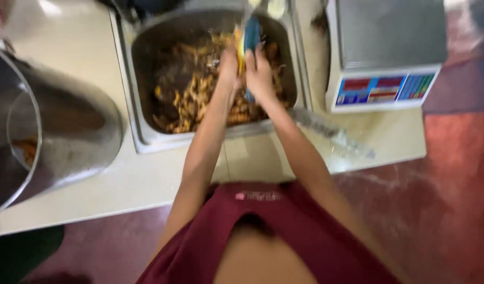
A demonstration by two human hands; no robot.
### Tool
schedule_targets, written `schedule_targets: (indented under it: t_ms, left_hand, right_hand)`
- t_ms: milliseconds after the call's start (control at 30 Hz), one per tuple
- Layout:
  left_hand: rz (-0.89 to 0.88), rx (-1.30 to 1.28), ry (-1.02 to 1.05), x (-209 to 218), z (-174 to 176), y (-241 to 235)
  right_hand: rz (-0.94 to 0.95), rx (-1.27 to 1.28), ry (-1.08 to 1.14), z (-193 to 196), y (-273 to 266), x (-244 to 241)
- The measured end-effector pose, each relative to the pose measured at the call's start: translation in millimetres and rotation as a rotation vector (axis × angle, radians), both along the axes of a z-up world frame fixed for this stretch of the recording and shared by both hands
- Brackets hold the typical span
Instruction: Cleaning turmeric roots by scraping with a knife and scrubbing with a brush under running water in a sink
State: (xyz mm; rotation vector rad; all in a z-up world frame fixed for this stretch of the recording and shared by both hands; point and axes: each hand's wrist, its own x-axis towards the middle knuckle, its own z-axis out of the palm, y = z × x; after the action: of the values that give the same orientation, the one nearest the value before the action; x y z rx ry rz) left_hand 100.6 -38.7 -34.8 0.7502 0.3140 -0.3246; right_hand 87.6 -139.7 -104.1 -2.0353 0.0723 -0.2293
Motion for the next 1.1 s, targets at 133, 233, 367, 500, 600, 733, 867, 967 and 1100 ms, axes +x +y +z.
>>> schedule_targets:
  t_ms: [133,233,367,500,600,733,867,967,1100]
  left_hand:
    - [0.004,0.402,-0.466,40,-98,13]
    - [0.266,-0.055,0.135,27,-55,5]
    - [0.183,0.056,0.088,34,-122,7]
    - [0.094,-0.431,-0.152,46,-93,21]
    - [0.106,-0.123,-0.053,39,-49,25]
    - [-0.033,0.157,-0.359,16,-30,17]
    - [0.162,0.180,-0.253,31,-70,19]
    - [0.098,0.134,-0.370,25,-27,22]
    - [0.059,0.025,-0.281,32,-76,-4]
  right_hand:
    - [0.079,0.196,0.102,56,36,-70]
    - [0.106,0.148,0.046,29,27,-43]
    - [0.023,0.152,0.137,32,20,-22]
    - [0.101,1.012,0.349,79,20,-45]
    - [0.193,0.601,0.336,80,16,-82]
    - [0.181,0.368,0.233,59,25,-73]
    - [-0.009,0.488,0.272,46,42,-82]
    - [-0.043,0.539,0.309,49,47,-78]
    - [-0.254,0.883,0.351,28,43,-40]
